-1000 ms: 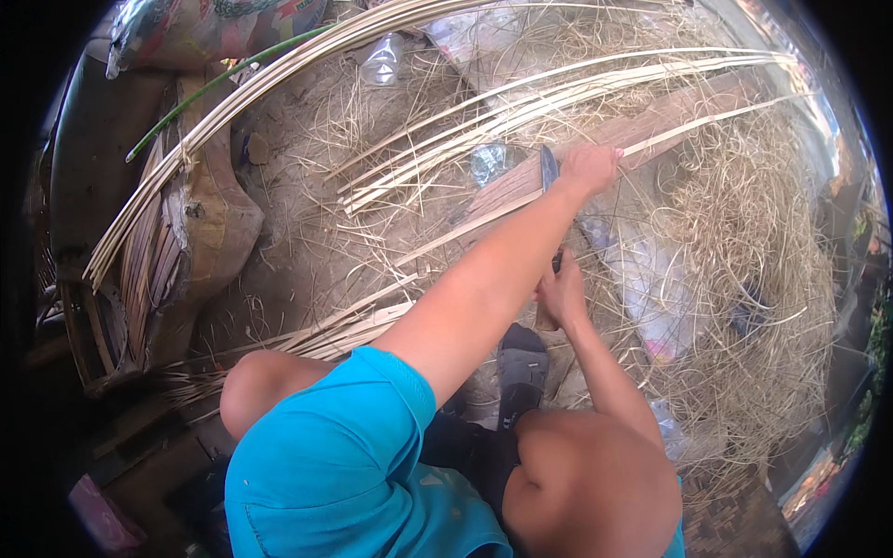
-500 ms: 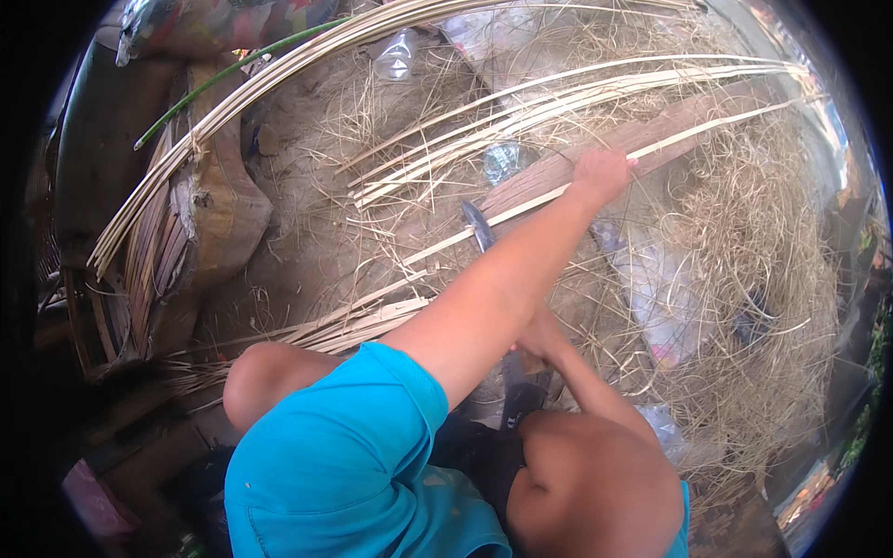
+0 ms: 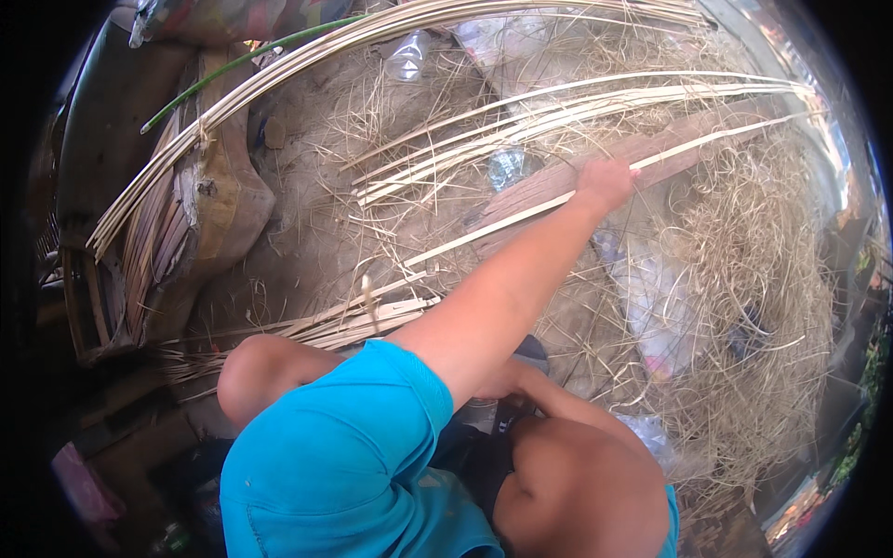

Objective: The person sits on the ground and uses a knife to split long bamboo sticks into thin strips. They repeatedly position each stick on a wooden board and draw the knife along its length to produce uniform strips.

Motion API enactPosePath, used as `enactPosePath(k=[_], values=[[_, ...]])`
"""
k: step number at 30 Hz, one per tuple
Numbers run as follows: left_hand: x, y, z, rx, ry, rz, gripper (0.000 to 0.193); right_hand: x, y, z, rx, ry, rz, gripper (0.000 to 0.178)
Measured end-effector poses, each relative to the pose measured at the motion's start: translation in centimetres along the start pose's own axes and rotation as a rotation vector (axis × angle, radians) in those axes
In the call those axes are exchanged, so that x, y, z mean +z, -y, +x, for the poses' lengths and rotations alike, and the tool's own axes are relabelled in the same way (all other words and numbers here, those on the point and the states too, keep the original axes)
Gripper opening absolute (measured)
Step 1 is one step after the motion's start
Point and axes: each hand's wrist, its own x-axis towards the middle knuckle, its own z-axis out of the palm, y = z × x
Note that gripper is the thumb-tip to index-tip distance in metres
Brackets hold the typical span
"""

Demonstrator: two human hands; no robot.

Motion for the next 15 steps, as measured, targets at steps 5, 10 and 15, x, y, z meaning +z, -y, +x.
enactPosePath(k=[5, 10, 15], values=[[-1.2, -0.8, -0.3, 0.075, 0.025, 0.084, 0.048, -2.7, -8.0, 3.3, -0.048, -0.458, 0.384, 0.047], [-0.4, -0.6, -0.5, 0.018, 0.018, 0.047, 0.048, -3.3, -3.4, 1.5, 0.130, -0.247, 0.279, 0.038], [-0.1, 0.0, -0.1, 0.051, -0.052, 0.045, 0.047, -2.4, -2.8, 1.5, 0.213, -0.316, 0.599, 0.035]])
